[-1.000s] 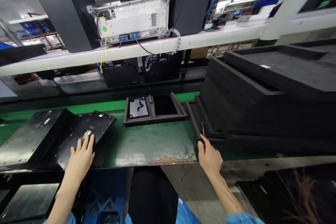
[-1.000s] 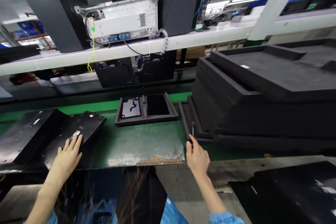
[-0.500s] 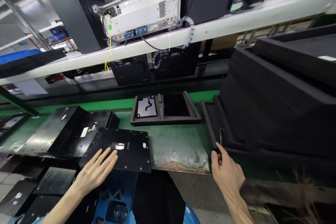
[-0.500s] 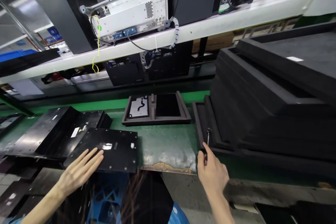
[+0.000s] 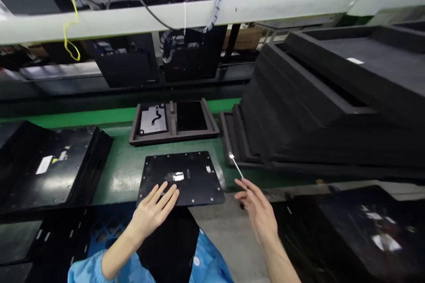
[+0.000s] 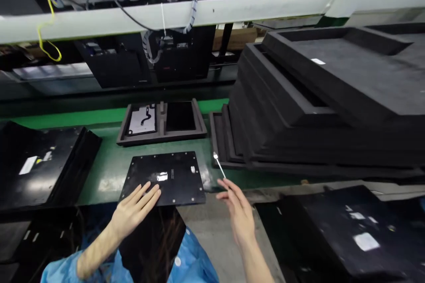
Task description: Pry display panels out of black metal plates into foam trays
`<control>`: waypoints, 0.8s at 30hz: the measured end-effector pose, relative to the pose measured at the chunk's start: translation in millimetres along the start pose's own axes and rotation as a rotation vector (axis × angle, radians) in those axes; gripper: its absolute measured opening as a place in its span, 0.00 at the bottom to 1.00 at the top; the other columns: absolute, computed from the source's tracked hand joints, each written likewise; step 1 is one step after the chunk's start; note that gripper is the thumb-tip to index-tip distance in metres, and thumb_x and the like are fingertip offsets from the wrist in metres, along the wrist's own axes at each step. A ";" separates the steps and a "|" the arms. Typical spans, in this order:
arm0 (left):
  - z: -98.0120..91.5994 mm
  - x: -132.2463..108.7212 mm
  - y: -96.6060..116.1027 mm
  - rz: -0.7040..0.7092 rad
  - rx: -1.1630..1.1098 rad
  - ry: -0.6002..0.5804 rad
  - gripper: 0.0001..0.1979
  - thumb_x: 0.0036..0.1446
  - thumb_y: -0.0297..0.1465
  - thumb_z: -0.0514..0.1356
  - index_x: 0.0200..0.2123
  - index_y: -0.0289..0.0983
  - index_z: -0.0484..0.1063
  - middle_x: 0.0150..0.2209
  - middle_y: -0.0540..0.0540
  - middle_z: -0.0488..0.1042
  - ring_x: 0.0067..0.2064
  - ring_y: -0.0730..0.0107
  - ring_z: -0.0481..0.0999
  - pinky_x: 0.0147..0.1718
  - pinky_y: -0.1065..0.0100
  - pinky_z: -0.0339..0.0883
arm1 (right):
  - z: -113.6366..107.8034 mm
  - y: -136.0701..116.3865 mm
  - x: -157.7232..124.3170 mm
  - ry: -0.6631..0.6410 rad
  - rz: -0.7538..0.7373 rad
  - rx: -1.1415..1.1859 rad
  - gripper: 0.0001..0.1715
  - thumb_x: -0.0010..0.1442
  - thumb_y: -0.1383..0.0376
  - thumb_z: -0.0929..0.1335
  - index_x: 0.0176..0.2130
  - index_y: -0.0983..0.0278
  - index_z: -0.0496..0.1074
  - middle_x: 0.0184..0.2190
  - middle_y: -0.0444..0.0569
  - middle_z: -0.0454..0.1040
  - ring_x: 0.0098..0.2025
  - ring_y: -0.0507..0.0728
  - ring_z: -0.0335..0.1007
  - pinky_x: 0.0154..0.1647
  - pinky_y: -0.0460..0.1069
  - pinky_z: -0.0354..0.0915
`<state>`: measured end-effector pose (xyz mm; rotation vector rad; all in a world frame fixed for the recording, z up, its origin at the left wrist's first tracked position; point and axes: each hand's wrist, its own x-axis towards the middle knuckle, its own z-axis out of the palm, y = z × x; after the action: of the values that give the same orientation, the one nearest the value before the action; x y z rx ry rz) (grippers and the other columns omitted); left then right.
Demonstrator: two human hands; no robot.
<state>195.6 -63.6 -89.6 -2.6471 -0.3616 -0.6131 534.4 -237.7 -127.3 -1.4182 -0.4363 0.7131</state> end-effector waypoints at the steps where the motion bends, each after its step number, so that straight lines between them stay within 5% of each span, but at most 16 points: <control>1: 4.7 3.3 1.7 -0.005 -0.014 -0.004 0.22 0.74 0.27 0.61 0.68 0.38 0.76 0.73 0.47 0.71 0.71 0.54 0.74 0.73 0.54 0.67 | -5.5 -3.3 -16.6 -0.009 0.086 0.101 0.32 0.67 0.45 0.75 0.65 0.52 0.77 0.60 0.54 0.82 0.40 0.58 0.78 0.48 0.56 0.76; 4: 14.0 13.7 1.8 -0.070 -0.114 -0.081 0.24 0.74 0.43 0.63 0.68 0.41 0.76 0.71 0.46 0.74 0.68 0.53 0.77 0.66 0.55 0.73 | -16.1 -7.2 -67.0 -0.024 0.310 0.274 0.36 0.65 0.47 0.77 0.69 0.45 0.74 0.61 0.51 0.81 0.37 0.56 0.76 0.44 0.55 0.76; 6: 18.5 23.6 -3.6 -0.162 -0.222 -0.185 0.30 0.73 0.52 0.61 0.68 0.41 0.76 0.72 0.43 0.73 0.69 0.49 0.76 0.65 0.52 0.73 | -15.5 -2.2 -95.6 -0.074 0.428 0.303 0.30 0.64 0.49 0.78 0.62 0.50 0.80 0.59 0.53 0.82 0.38 0.58 0.77 0.44 0.57 0.75; 9: 29.2 46.4 -17.9 -0.293 -0.334 -0.300 0.29 0.75 0.52 0.58 0.68 0.41 0.76 0.76 0.39 0.67 0.73 0.44 0.70 0.68 0.46 0.68 | -3.1 16.9 -123.8 -0.300 0.580 0.314 0.19 0.63 0.50 0.77 0.48 0.59 0.83 0.38 0.55 0.85 0.35 0.61 0.75 0.43 0.57 0.72; 12: 49.0 77.7 -31.5 -0.349 -0.373 -0.311 0.28 0.76 0.47 0.57 0.70 0.39 0.73 0.76 0.35 0.65 0.75 0.44 0.64 0.71 0.44 0.62 | 13.4 43.3 -133.4 -0.464 0.647 0.266 0.16 0.64 0.50 0.75 0.40 0.59 0.76 0.22 0.42 0.68 0.23 0.53 0.56 0.28 0.50 0.57; 14: 64.9 99.3 -37.0 -0.375 -0.374 -0.303 0.29 0.77 0.46 0.55 0.72 0.37 0.70 0.74 0.33 0.68 0.74 0.42 0.65 0.70 0.44 0.61 | 21.0 58.7 -132.9 -0.438 0.617 0.175 0.21 0.65 0.45 0.75 0.37 0.57 0.70 0.22 0.36 0.57 0.23 0.50 0.41 0.25 0.48 0.44; 16: 79.3 117.5 -39.6 -0.422 -0.364 -0.315 0.30 0.77 0.46 0.53 0.71 0.34 0.70 0.69 0.31 0.73 0.68 0.41 0.69 0.66 0.44 0.63 | 25.1 68.7 -130.6 -0.379 0.537 0.028 0.27 0.65 0.38 0.73 0.37 0.57 0.68 0.24 0.35 0.50 0.24 0.51 0.37 0.25 0.48 0.41; 24: 96.7 131.4 -40.4 -0.476 -0.401 -0.315 0.28 0.78 0.46 0.51 0.66 0.32 0.73 0.58 0.33 0.75 0.58 0.46 0.72 0.57 0.50 0.66 | 30.1 76.6 -131.5 -0.198 0.277 -0.362 0.35 0.69 0.31 0.65 0.42 0.58 0.76 0.23 0.39 0.56 0.27 0.56 0.54 0.28 0.50 0.55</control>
<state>331.8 34.8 -95.1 -3.0665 -1.0852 -0.4331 405.1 -304.7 -180.7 -1.7776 -0.5490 1.0430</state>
